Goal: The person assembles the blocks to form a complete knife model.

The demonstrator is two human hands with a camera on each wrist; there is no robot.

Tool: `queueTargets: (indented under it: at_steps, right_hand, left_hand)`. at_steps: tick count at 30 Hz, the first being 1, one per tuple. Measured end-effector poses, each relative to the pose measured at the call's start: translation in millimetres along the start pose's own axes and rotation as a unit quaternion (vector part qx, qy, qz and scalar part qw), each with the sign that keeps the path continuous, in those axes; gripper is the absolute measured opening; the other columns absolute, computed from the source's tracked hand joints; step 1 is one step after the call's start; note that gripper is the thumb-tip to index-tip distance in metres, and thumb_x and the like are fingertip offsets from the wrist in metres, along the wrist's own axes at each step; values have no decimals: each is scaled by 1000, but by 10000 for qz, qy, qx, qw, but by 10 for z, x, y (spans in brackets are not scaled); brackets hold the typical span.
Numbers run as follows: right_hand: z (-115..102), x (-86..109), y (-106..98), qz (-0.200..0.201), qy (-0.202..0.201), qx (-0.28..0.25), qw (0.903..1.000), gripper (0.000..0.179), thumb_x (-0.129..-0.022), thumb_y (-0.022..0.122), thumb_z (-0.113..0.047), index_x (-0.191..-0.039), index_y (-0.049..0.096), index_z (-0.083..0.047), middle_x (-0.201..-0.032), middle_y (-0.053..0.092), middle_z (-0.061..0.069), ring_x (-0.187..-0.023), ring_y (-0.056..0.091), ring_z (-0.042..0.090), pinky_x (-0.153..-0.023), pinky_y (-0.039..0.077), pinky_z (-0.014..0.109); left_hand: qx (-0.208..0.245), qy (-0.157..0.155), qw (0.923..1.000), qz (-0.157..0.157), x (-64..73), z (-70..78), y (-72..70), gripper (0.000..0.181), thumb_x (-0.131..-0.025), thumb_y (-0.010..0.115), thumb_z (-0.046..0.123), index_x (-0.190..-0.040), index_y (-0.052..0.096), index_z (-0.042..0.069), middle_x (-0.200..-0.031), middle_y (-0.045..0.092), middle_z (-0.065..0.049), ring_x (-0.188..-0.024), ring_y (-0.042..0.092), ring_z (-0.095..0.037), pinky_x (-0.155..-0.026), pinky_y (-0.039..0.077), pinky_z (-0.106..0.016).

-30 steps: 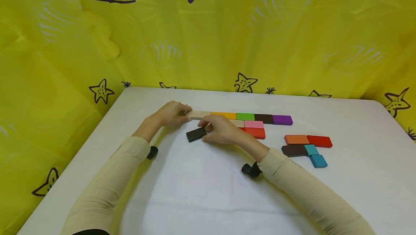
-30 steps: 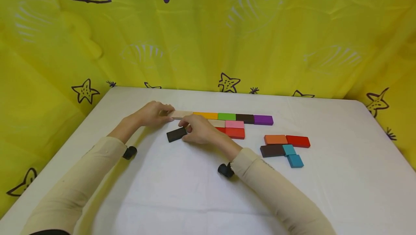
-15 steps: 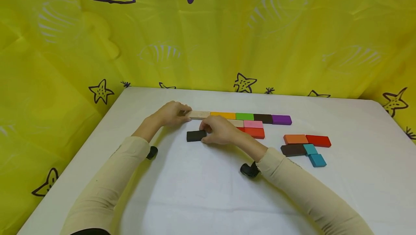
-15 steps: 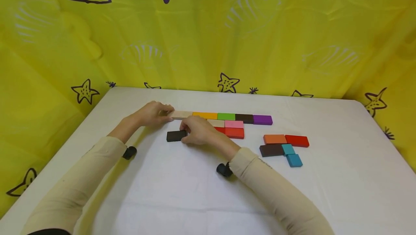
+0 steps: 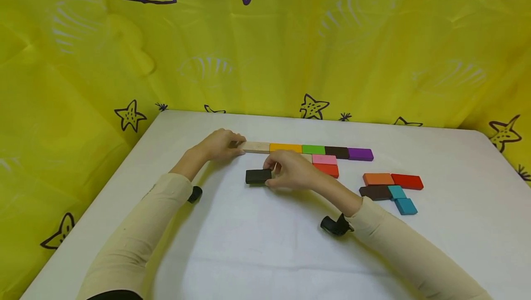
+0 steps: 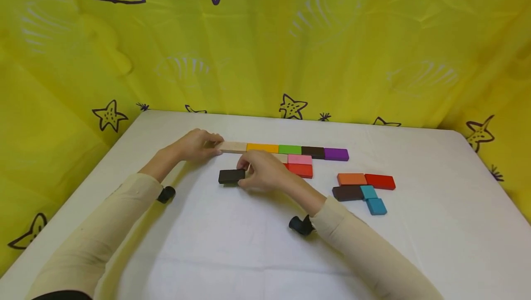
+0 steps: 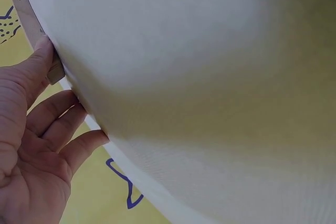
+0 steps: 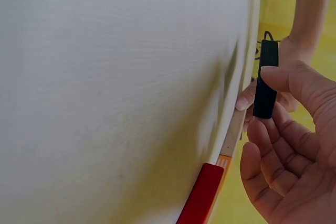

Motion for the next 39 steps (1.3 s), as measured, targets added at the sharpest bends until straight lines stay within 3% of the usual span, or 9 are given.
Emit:
queueTargets:
  at_steps: [8,19,24,30,39]
  right_hand:
    - [62,280,-129,314,-120,-301,9990,27,-83,82,-14,-106,70,-6,-88,64,4,-83,58,20,-75,49,32]
    - [182,595,-199,450,162,-373,9982,27,-82,84,-11,-104,70,-6,-91,64,2,-87,58,20,-77,52,32]
    - [250,721,-220,501,224,-170,9983,28,-81,84,-11,-105,70,-5,-92,65,-1,-86,59,18,-74,52,29]
    - [334,821,-270,616,303,-23,9976,28,-81,85,-14,-104,71,-6,-90,65,-2,-84,58,16,-73,51,29]
    - [418,860,-286,631,449,-42,9970,29,-80,85,-14,-103,70,-5,-85,63,0,-81,56,16,-71,48,28]
  left_hand:
    - [-101,-41,9999,-46,14,21,4,13,-96,73,19,-101,66,9,-74,44,1,-75,45,-19,-74,35,-35]
    - [-51,-3,10000,-43,5,39,4,12,-96,73,18,-99,66,9,-74,46,1,-74,44,-18,-72,35,-34]
    - [-39,20,10000,-27,2,47,-4,11,-96,73,17,-100,67,9,-82,56,-1,-75,45,-19,-73,36,-33]
    - [-82,19,10000,-10,9,50,-10,18,-97,72,19,-110,71,7,-94,65,-5,-78,49,-19,-76,40,-34]
    - [-48,-54,10000,-14,12,32,-1,20,-96,73,19,-111,71,7,-91,64,-6,-78,50,-20,-75,40,-33]
Point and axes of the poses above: each hand's wrist, its own x-axis away from the middle knuckle, its own y-axis out of the palm, z = x × y, the point moved 4 cm from there along -x, towards the middle knuckle
